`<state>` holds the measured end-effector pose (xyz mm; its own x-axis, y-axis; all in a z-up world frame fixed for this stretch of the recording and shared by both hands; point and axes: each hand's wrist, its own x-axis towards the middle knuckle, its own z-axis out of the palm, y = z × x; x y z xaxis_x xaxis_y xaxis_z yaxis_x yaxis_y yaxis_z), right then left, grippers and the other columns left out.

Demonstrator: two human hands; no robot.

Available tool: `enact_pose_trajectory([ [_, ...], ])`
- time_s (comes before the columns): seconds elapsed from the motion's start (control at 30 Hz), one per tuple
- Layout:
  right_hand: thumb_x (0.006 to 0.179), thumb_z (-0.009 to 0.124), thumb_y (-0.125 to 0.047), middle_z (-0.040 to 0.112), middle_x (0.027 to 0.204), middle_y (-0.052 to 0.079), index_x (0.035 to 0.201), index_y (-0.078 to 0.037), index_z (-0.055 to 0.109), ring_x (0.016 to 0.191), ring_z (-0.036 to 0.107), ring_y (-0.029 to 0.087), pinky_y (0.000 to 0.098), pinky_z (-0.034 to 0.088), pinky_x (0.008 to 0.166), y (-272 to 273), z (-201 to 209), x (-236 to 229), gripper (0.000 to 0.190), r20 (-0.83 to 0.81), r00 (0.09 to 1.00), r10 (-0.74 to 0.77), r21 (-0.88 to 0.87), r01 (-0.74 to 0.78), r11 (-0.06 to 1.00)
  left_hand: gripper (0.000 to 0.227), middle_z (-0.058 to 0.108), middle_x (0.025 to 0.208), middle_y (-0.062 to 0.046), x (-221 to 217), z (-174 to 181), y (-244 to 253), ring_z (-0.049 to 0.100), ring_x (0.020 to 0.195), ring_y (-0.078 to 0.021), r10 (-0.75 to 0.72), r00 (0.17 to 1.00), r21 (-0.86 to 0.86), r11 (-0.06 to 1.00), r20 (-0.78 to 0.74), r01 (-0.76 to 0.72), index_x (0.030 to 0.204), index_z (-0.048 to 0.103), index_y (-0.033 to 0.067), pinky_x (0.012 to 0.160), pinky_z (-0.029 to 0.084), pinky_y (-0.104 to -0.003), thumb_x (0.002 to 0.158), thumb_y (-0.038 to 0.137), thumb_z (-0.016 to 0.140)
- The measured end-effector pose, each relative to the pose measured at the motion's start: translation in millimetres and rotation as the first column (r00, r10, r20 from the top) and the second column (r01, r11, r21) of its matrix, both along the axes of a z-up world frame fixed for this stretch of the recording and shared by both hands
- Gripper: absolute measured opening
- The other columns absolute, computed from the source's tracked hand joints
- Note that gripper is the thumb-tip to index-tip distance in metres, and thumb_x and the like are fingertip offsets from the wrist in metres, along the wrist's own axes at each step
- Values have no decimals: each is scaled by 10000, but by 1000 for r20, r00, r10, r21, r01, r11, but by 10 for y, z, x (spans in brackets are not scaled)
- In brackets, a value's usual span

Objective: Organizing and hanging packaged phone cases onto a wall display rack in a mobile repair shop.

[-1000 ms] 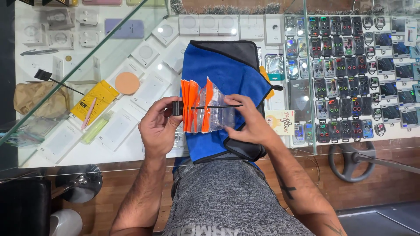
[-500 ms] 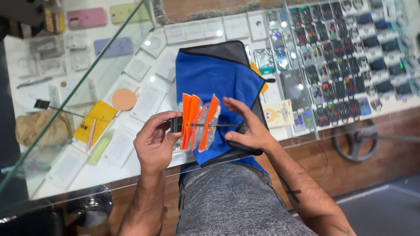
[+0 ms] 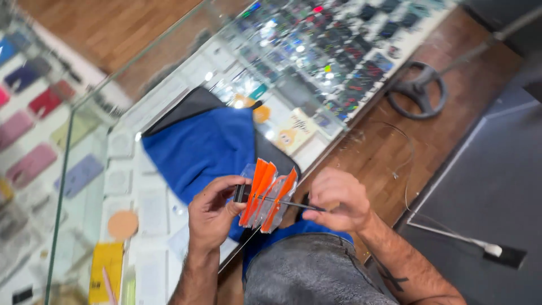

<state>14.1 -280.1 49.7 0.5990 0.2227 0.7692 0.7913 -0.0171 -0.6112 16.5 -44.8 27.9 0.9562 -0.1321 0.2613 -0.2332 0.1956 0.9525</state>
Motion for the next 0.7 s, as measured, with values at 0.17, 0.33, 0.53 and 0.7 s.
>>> enact_pose_trajectory([
  [0.17,772,682,1,600,647,84,881,-34,547,542,597,189,287,534,541,-460,144,-365,178,36,992,-122,-20,123,992,373,657,968,-154,32,-50,-612,643,888,-200,-176,977,-41,984,-125,172,1029,608,-35,815,516,-279,756,203,698],
  [0.33,801,686,0,688,790,111,947,2,616,671,686,178,241,600,604,-1022,20,-618,162,32,991,-130,21,130,991,431,675,943,-136,-16,-144,-1299,637,854,-179,-263,945,-33,965,-192,262,1027,632,-28,760,510,-271,731,275,711],
  [0.53,888,645,-88,674,898,117,1055,-9,593,753,663,194,284,575,699,-1824,24,-906,192,-88,994,60,-29,-63,998,543,689,941,-140,-64,-446,-2032,638,848,-178,-368,906,53,921,-212,386,1004,642,-59,734,500,-271,701,386,708],
  [0.7,884,626,-180,628,957,163,1112,28,560,779,626,306,364,532,738,-2429,256,-1180,315,-147,988,55,-91,-69,994,517,670,912,-134,-92,-408,-2645,639,818,-194,-534,823,-17,841,-196,541,974,642,-40,706,503,-277,738,417,699],
])
